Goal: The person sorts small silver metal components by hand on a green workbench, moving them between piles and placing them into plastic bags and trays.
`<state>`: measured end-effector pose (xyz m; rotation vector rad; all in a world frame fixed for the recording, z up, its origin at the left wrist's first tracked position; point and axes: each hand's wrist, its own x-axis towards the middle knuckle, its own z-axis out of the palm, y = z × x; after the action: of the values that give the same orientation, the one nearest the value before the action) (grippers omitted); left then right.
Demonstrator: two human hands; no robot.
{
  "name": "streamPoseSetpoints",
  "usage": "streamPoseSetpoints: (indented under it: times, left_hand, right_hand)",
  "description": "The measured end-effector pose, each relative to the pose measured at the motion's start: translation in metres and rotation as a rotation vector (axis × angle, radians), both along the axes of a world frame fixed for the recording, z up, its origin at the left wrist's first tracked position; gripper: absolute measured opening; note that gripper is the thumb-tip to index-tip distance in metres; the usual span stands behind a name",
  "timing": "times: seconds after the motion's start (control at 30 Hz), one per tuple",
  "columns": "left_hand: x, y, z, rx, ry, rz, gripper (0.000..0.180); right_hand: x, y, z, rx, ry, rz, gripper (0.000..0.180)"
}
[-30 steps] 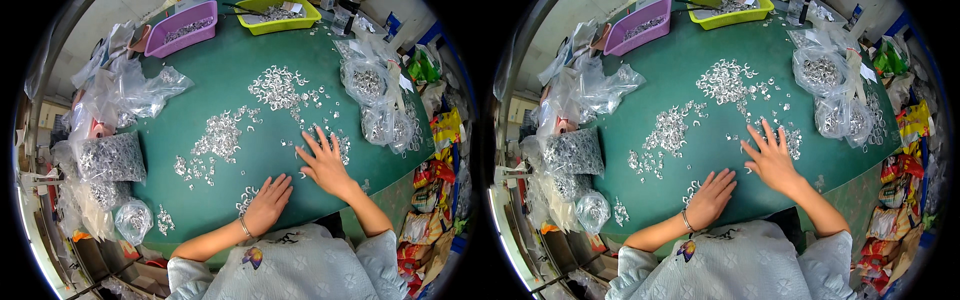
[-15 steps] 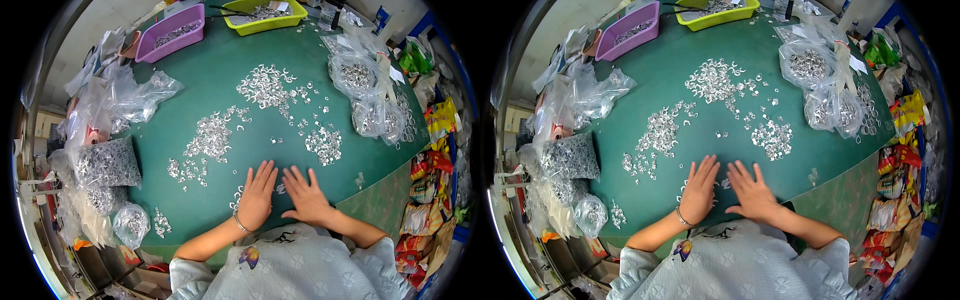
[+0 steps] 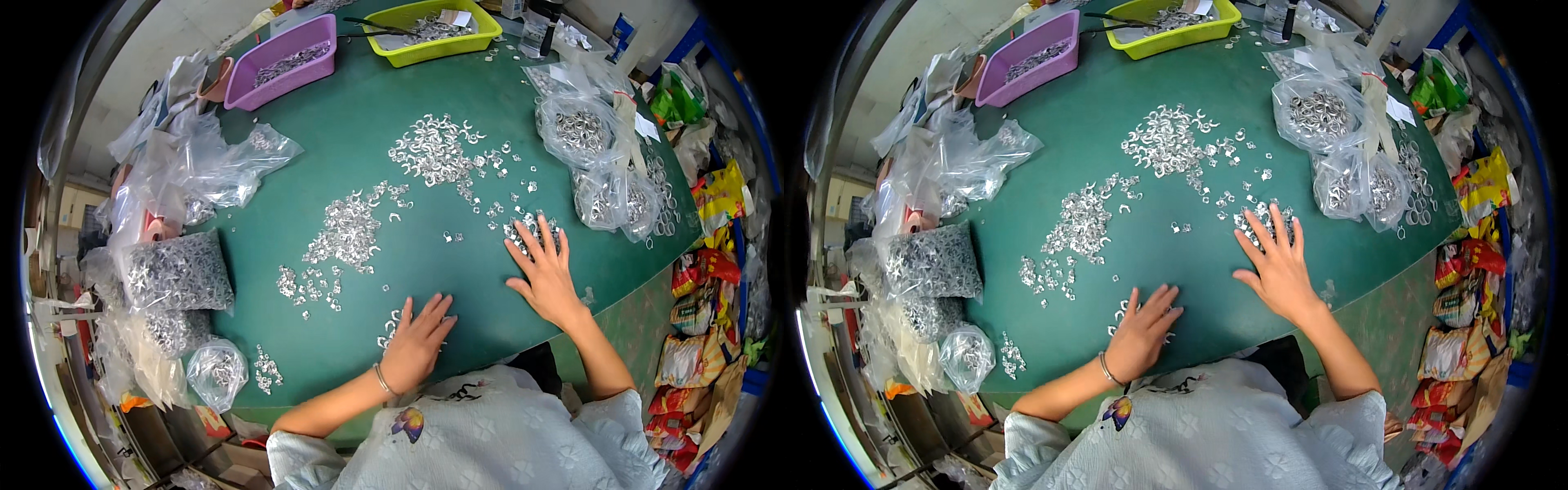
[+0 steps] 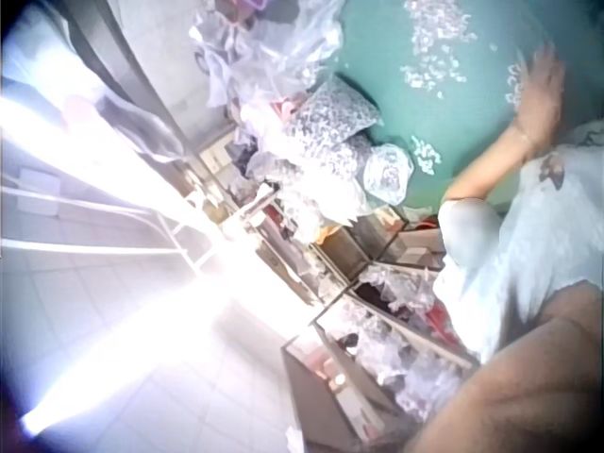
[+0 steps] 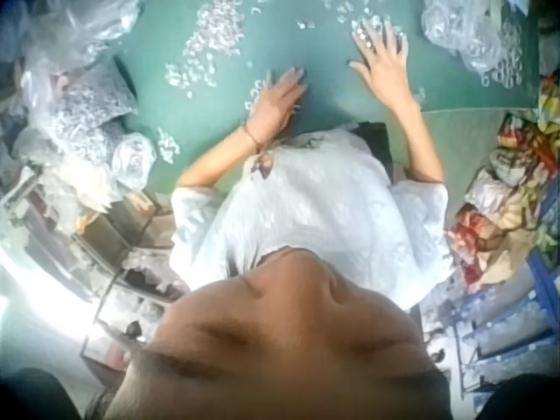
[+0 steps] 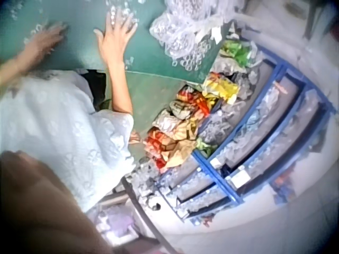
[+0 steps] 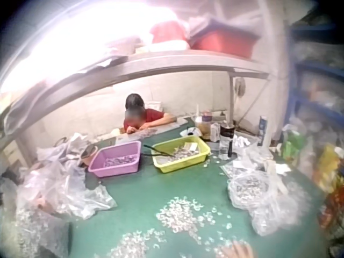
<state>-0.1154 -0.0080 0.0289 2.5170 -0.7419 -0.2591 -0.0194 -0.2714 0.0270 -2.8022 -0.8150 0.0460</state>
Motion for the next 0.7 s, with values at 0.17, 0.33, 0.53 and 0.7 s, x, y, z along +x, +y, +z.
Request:
streamPoseSetpoints:
  times: [0.17, 0.33, 0.53, 0.7]
  left_hand:
    - [0.081, -0.005, -0.002, -0.093, -0.15, 0.173, 0.052]
    - [0.178, -0.013, -0.032, 0.031, -0.329, 0.304, 0.053]
    - [0.21, 0.002, -0.05, -0.001, -0.207, 0.318, 0.054]
    - [0.14, -0.004, -0.034, 0.02, -0.227, 0.126, 0.048]
  right_hand:
    - [0.061, 0.027, -0.009, 0.146, -0.168, -0.116, 0.055]
    - [0.129, 0.071, -0.046, 0.147, -0.215, -0.108, 0.051]
    - [0.087, 0.101, -0.047, 0.151, -0.123, 0.053, 0.055]
    - [0.034, 0.048, -0.016, 0.128, 0.027, 0.213, 0.051]
